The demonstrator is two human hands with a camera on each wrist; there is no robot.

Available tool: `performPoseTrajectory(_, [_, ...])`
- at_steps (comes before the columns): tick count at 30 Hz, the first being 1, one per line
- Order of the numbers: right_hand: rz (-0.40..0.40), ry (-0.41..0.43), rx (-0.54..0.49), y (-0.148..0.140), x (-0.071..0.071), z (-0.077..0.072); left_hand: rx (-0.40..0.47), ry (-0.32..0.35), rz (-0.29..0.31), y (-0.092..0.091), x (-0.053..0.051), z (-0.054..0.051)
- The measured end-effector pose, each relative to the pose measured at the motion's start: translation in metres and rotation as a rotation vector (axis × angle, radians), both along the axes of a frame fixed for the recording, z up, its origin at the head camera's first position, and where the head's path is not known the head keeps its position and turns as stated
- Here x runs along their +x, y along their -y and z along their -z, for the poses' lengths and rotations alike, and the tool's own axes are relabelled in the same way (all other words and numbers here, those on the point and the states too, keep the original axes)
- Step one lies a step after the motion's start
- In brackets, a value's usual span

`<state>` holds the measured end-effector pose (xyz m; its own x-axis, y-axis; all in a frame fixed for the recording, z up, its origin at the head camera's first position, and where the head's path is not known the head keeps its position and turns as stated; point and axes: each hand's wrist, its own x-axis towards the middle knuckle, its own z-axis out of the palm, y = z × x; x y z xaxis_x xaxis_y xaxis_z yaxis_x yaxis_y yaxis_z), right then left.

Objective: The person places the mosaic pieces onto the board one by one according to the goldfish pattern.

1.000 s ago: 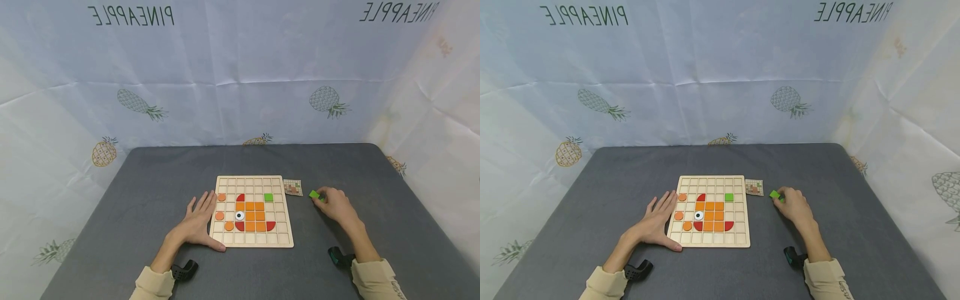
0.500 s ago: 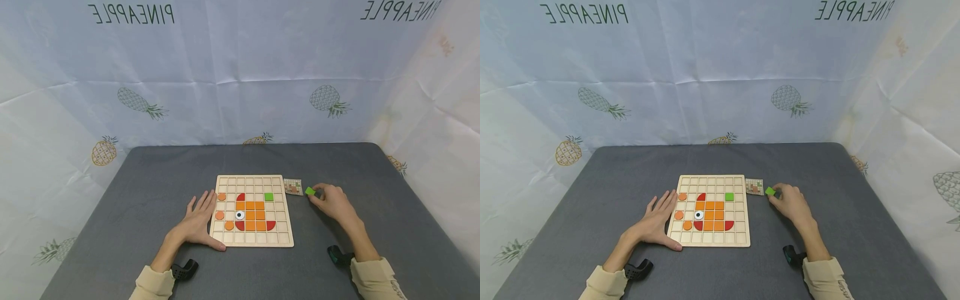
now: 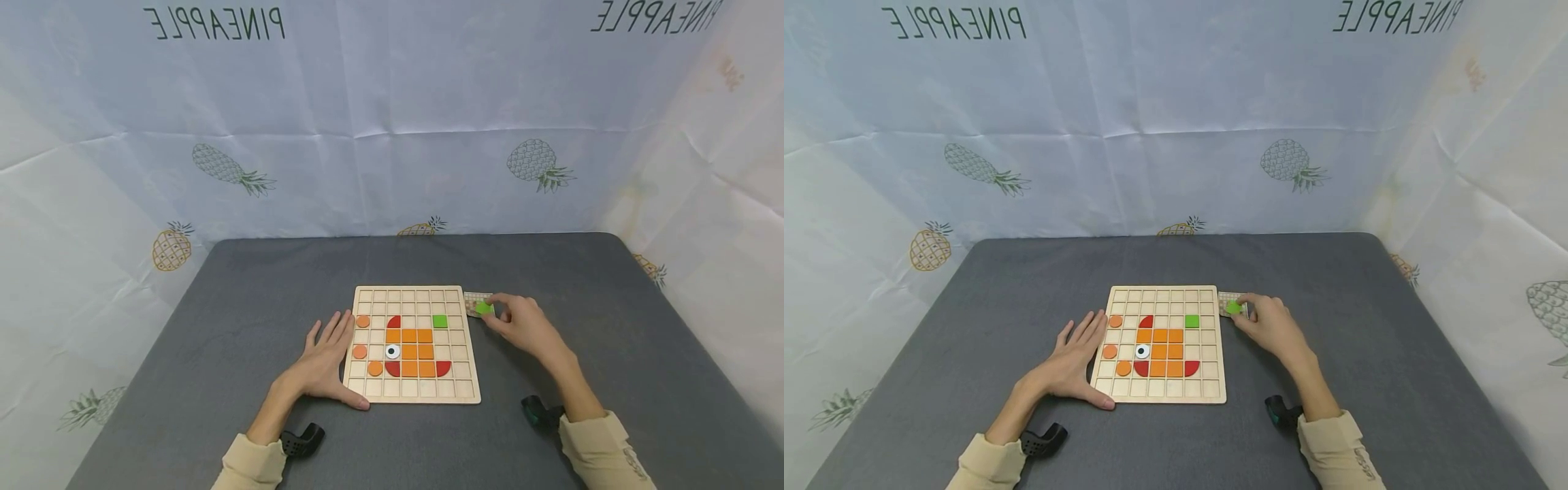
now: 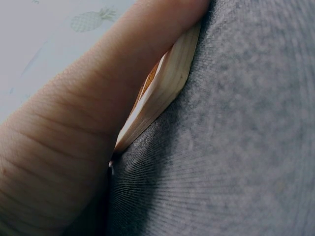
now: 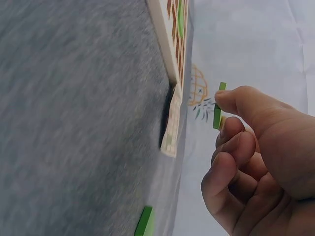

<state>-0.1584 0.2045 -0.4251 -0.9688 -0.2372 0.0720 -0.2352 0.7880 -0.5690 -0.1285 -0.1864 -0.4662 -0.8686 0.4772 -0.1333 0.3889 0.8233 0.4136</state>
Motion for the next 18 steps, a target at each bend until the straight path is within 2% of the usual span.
performPoseTrajectory(11, [-0.064, -0.007, -0.013, 0.022, -0.009, -0.003, -0.006, 0.011, -0.003, 0.001, 0.0, 0.002])
performPoseTrajectory(18, [-0.147, -0.016, -0.03, 0.037, -0.018, -0.002, -0.008, 0.005, -0.001, 0.0, -0.001, 0.002])
